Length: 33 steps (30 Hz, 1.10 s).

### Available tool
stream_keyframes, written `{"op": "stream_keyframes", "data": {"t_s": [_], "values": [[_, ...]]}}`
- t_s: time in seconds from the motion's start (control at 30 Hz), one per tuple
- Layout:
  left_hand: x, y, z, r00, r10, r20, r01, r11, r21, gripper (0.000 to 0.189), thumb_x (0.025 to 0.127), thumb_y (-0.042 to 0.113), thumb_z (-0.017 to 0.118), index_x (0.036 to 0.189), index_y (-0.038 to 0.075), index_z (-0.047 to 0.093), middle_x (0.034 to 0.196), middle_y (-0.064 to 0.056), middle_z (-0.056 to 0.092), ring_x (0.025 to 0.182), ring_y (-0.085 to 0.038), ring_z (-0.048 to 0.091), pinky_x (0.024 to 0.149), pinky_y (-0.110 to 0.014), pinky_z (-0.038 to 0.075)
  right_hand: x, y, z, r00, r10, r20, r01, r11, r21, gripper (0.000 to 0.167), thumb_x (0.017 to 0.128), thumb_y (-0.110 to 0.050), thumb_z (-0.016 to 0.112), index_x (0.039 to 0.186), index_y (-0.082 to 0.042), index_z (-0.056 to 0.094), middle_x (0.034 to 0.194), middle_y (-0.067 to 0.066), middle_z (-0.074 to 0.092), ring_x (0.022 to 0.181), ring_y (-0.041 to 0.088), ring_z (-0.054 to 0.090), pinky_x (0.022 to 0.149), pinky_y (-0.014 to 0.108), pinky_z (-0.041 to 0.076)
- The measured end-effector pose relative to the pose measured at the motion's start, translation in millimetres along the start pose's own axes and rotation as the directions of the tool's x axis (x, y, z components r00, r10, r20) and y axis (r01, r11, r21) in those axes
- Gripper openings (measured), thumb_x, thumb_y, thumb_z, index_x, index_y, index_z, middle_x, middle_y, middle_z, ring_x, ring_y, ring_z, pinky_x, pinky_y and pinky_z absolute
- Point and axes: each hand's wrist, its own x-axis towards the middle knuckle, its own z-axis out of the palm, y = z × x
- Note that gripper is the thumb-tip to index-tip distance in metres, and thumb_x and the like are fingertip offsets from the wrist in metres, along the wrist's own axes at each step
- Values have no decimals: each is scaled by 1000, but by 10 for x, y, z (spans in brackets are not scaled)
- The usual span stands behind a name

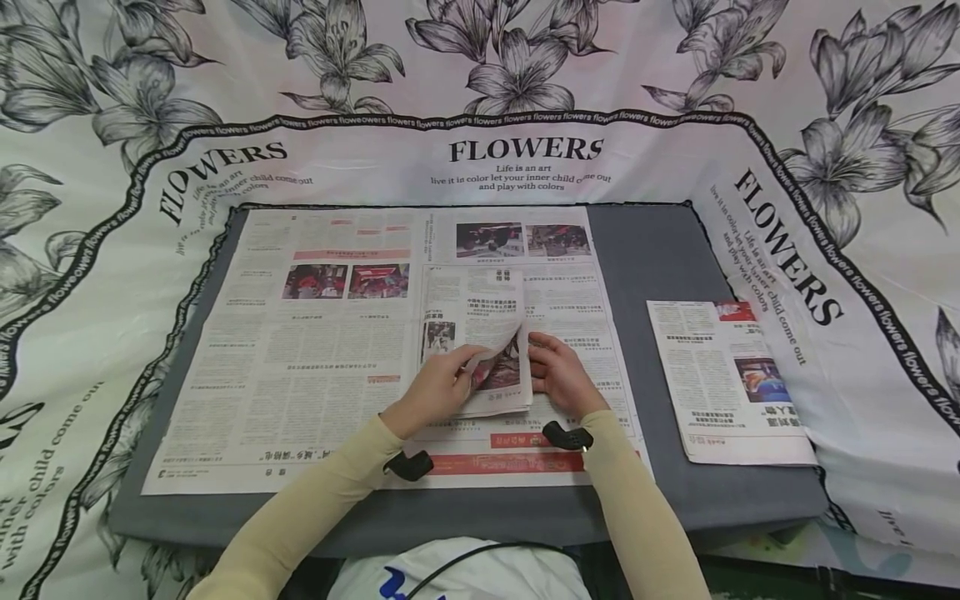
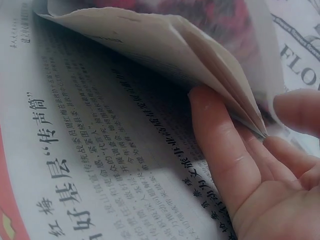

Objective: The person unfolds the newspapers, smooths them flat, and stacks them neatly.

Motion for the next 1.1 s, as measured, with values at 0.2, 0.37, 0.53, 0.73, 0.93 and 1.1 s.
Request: {"op": "stream_keyframes", "data": {"t_s": [0.2, 0.37, 0.53, 0.73, 0.93, 1.1], "values": [[-106, -52, -181, 985, -18, -173, 5, 997, -77, 39, 99, -4, 52, 136, 2, 61, 104, -19, 76, 71, -18, 70, 60, -23, 48, 18, 5, 21, 1000, -3, -8, 3, 999, -37, 61, 108, -15, 49, 162, -9, 22, 133, 8, 54, 98, 9, 70, 77, 33, 61], [-255, -156, -377, 958, -132, -255, 73, 971, -227, 43, 97, -3, 52, 140, 1, 58, 106, -23, 75, 82, -31, 74, 58, -24, 49, 17, 4, 31, 1000, -1, -8, 1, 999, -47, 63, 105, -8, 50, 162, -10, 22, 132, 9, 51, 95, 11, 70, 77, 35, 62], [-426, -269, -555, 906, -215, -363, 92, 940, -327, 42, 95, -5, 55, 137, -3, 59, 111, -28, 74, 87, -32, 75, 62, -20, 52, 19, -8, 16, 1000, 0, 0, 0, 999, -47, 64, 106, -8, 49, 162, -8, 19, 124, 3, 56, 93, 11, 70, 76, 33, 61], [-644, -422, -636, 838, -400, -372, 172, 840, -515, 42, 98, -3, 54, 139, 0, 56, 112, -29, 73, 71, -9, 70, 58, -20, 55, 27, -23, 22, 1000, 12, -9, -12, 1000, -5, 63, 108, -21, 52, 161, -7, 22, 113, -4, 66, 94, 10, 73, 75, 32, 62], [-814, -560, -661, 773, -531, -348, 209, 730, -651, 47, 97, -5, 52, 143, 4, 53, 114, -31, 70, 70, -4, 71, 59, -23, 59, 29, -7, 35, 1000, 17, -16, -18, 999, -47, 64, 106, -12, 53, 162, -9, 22, 131, 10, 60, 96, 11, 73, 77, 35, 63], [-927, -637, -721, 716, -583, -383, 216, 707, -673, 49, 96, -6, 53, 143, 4, 53, 102, -16, 75, 64, -5, 66, 56, -20, 55, 19, -6, 55, 999, 19, -32, -21, 998, -65, 67, 101, 0, 55, 161, -9, 25, 132, 7, 62, 95, 11, 72, 77, 36, 63]]}}
